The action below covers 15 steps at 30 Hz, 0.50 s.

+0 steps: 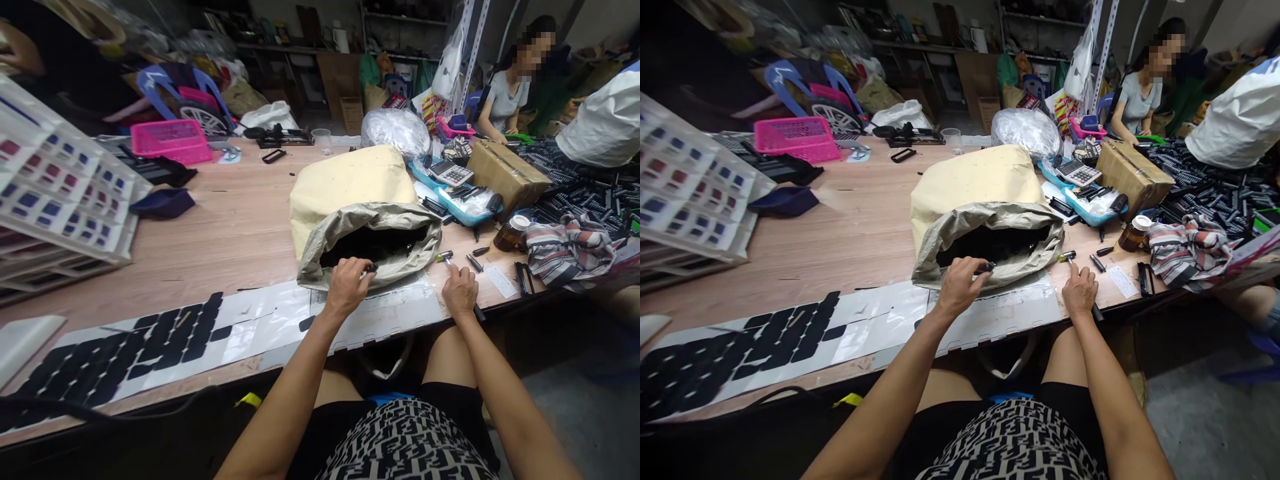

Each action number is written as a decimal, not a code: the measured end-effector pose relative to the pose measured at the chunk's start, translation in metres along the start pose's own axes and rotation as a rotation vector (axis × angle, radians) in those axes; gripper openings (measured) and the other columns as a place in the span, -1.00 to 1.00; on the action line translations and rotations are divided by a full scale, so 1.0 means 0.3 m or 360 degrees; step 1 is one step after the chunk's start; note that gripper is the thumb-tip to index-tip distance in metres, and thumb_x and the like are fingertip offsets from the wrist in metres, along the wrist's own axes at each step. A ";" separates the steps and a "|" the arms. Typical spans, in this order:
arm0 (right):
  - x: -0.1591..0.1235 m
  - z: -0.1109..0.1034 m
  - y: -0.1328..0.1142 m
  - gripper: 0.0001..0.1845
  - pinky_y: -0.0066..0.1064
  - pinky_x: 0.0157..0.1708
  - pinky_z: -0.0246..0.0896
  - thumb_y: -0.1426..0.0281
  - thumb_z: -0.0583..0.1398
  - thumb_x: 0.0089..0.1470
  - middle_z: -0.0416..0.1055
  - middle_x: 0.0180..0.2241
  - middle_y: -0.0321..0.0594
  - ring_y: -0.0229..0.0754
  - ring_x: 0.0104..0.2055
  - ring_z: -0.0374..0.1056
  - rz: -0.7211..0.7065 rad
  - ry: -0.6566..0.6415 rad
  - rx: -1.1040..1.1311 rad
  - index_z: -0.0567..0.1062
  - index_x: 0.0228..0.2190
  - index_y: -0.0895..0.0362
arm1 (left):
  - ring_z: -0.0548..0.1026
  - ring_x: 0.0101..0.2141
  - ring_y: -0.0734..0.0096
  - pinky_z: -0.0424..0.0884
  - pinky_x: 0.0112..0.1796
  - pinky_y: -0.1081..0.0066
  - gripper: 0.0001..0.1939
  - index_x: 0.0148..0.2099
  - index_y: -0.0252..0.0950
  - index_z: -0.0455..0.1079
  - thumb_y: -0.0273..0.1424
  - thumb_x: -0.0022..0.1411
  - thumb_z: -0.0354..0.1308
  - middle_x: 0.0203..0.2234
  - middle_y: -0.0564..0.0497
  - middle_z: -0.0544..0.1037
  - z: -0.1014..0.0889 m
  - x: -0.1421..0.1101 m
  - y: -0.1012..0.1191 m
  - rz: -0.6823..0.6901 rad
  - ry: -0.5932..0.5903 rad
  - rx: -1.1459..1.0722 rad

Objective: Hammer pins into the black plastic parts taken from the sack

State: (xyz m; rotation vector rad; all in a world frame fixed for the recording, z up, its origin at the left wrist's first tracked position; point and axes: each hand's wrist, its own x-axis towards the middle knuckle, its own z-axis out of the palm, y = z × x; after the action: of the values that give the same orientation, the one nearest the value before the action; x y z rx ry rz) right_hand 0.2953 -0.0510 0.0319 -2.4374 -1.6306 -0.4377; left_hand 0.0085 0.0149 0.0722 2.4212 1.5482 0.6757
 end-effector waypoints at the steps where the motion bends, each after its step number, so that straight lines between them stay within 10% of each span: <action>1: 0.000 0.001 0.000 -0.57 -0.28 -0.25 0.01 0.42 0.03 0.23 0.27 -0.16 -0.04 -0.02 -0.11 0.15 0.0000 0.0007 0.0001 0.39 0.11 0.07 | 0.40 -0.14 0.15 0.30 -0.09 0.20 -0.80 -0.04 -0.23 0.47 -0.33 0.33 0.12 -0.20 -0.08 0.54 -0.004 -0.035 0.016 0.0093 0.0020 -0.0037; 15: 0.008 0.006 0.009 -0.58 -0.29 -0.25 0.02 0.43 0.01 0.24 0.29 -0.16 -0.06 -0.04 -0.13 0.17 0.0014 0.0062 0.0054 0.44 0.08 0.04 | 0.42 -0.19 0.22 0.27 -0.10 0.24 -0.75 -0.14 -0.22 0.49 -0.27 0.15 0.33 -0.27 0.00 0.56 0.168 -0.185 -0.014 0.0008 -0.0093 -0.0573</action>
State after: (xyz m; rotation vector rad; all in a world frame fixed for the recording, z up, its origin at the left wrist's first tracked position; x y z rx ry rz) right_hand 0.2988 -0.0495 0.0312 -2.3952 -1.5981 -0.4500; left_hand 0.0094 -0.0287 0.0109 2.1571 1.2716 0.7994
